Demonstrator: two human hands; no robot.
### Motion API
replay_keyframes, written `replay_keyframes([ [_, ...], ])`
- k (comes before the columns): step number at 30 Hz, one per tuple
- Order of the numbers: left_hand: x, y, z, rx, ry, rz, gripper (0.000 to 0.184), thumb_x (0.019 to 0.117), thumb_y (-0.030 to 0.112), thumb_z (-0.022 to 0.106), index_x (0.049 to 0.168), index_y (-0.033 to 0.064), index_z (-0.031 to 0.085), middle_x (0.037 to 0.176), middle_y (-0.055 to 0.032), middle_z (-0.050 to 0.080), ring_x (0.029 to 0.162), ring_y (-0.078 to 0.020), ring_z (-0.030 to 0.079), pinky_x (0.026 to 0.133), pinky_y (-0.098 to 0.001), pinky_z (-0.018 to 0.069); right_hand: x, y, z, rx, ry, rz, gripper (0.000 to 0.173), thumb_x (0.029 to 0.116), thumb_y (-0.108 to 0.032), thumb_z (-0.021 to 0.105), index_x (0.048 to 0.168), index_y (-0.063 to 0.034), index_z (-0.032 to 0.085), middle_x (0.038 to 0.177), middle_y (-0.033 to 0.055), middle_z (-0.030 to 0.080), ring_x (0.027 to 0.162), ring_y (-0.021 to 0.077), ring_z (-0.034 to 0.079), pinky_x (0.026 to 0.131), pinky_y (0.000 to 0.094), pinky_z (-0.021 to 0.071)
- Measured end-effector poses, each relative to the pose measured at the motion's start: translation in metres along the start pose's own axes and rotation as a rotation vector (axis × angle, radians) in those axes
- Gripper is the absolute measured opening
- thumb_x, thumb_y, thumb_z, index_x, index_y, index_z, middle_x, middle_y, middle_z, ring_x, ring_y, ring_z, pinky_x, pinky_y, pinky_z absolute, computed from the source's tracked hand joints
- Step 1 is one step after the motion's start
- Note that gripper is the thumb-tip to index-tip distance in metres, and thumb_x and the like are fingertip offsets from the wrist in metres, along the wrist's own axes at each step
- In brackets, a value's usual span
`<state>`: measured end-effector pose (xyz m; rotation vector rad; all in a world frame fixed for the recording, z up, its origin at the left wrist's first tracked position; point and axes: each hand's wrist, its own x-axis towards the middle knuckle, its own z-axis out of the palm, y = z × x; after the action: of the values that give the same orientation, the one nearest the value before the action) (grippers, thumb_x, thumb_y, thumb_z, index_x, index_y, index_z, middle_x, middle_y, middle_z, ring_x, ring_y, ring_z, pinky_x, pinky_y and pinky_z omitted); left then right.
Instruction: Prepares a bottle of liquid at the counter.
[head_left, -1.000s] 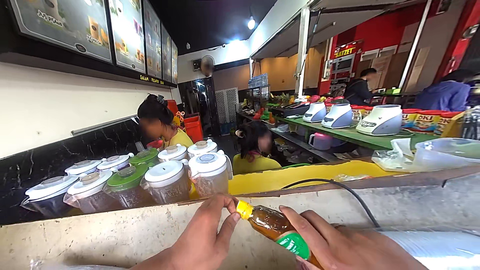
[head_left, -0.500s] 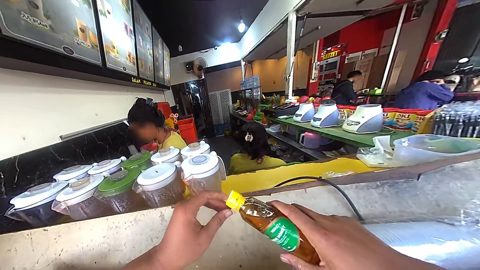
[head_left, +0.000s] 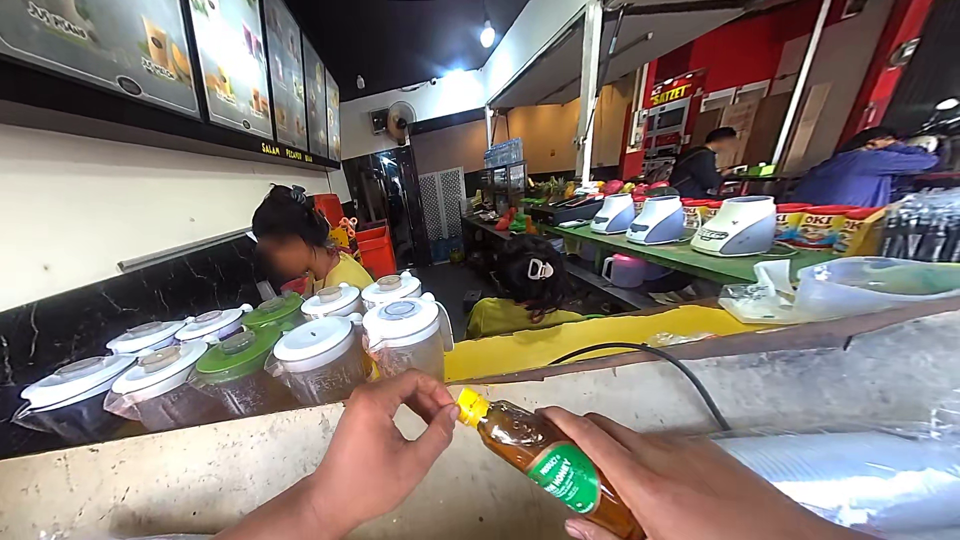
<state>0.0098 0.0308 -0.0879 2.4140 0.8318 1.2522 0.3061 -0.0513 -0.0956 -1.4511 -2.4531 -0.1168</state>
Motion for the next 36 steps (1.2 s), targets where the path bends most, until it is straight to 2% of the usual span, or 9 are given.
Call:
replay_keyframes([
  [5,-0.005,-0.005,0.003,0.122,-0.121,-0.037,0.018,0.1019,0.03,0.057,0.101,0.0151,0.066,0.087,0.0077,0.069,0.077,-0.0058,0.069,0.069,-0.0272,0.0621,-0.003,-0.007,-0.002,-0.117,-0.018,-0.016,0.085,0.0906,-0.051,0.071,0.157,-0.0101,0.037,0.117,0.0192,0.065,0.07,0.0353,0.069,0.055,0.0521,0.0559],
  [12,-0.013,-0.011,0.02,0.336,-0.07,-0.011,0.022,0.101,0.032,0.047,0.099,0.0162,0.062,0.077,0.0091,0.06,0.069,-0.0029,0.059,0.062,-0.0247,0.0526,-0.003,-0.012,-0.004,-0.106,-0.111,0.021,0.084,0.0935,-0.05,0.068,0.159,-0.0109,0.032,0.121,0.0204,0.062,0.073,0.0357,0.069,0.058,0.0523,0.0563],
  [17,-0.013,-0.014,0.033,0.325,-0.049,-0.097,0.024,0.101,0.032,0.044,0.099,0.0155,0.061,0.074,0.0084,0.056,0.064,-0.0031,0.055,0.055,-0.0228,0.0493,-0.002,-0.016,0.005,-0.267,0.037,0.02,0.083,0.09,-0.042,0.072,0.157,-0.0077,0.038,0.112,0.0189,0.065,0.06,0.03,0.066,0.049,0.0462,0.0547],
  [22,0.006,-0.002,0.036,0.035,-0.119,-0.492,0.028,0.1049,0.028,0.04,0.096,0.0124,0.062,0.069,0.0007,0.059,0.057,-0.0129,0.058,0.053,-0.0293,0.0507,0.014,-0.018,0.012,-0.513,0.265,0.022,0.063,0.0883,-0.009,0.069,0.149,-0.0106,0.053,0.096,0.0154,0.064,0.048,0.0215,0.057,0.042,0.0354,0.0481],
  [26,0.025,0.024,0.026,-0.224,-0.139,-0.762,0.04,0.1108,0.026,0.033,0.085,0.0077,0.058,0.07,-0.0029,0.056,0.061,-0.0143,0.058,0.063,-0.0295,0.053,0.021,-0.015,0.007,-0.583,0.362,-0.001,0.059,0.0948,-0.003,0.061,0.151,-0.0165,0.052,0.099,0.0163,0.061,0.052,0.023,0.057,0.045,0.0358,0.0476],
  [28,0.027,0.026,0.016,-0.182,-0.188,-0.674,0.035,0.1097,0.024,0.037,0.09,0.0074,0.061,0.076,-0.0043,0.063,0.068,-0.0165,0.065,0.069,-0.0327,0.0587,0.018,-0.014,0.002,-0.561,0.375,-0.002,0.062,0.0926,-0.003,0.064,0.151,-0.0183,0.052,0.101,0.0161,0.061,0.051,0.0221,0.056,0.044,0.0349,0.0472],
  [31,0.022,0.016,-0.002,-0.027,-0.218,-0.245,0.015,0.1024,0.024,0.061,0.114,0.0146,0.063,0.096,-0.0004,0.073,0.087,-0.0172,0.074,0.08,-0.0353,0.065,0.01,-0.009,-0.008,-0.455,0.264,0.025,0.075,0.0877,-0.017,0.075,0.156,-0.0189,0.045,0.107,0.0157,0.063,0.054,0.0229,0.059,0.046,0.0375,0.05],
  [33,0.022,0.009,-0.015,0.11,-0.242,0.03,0.036,0.0985,0.031,0.069,0.131,0.0197,0.06,0.107,0.0049,0.073,0.094,-0.0142,0.072,0.082,-0.0337,0.0653,0.009,-0.002,-0.017,-0.333,0.162,0.008,0.081,0.0867,-0.031,0.077,0.158,-0.0212,0.041,0.111,0.0126,0.064,0.062,0.0229,0.063,0.051,0.0401,0.0533],
  [36,0.019,0.007,-0.029,0.203,-0.249,0.312,0.021,0.0973,0.029,0.072,0.117,0.0212,0.075,0.11,0.0042,0.069,0.09,-0.0088,0.07,0.073,-0.0272,0.0642,0.013,0.013,-0.027,-0.104,0.017,-0.051,0.082,0.0892,-0.044,0.075,0.16,-0.0308,0.035,0.124,0.0059,0.063,0.081,0.0198,0.068,0.064,0.0419,0.0562],
])
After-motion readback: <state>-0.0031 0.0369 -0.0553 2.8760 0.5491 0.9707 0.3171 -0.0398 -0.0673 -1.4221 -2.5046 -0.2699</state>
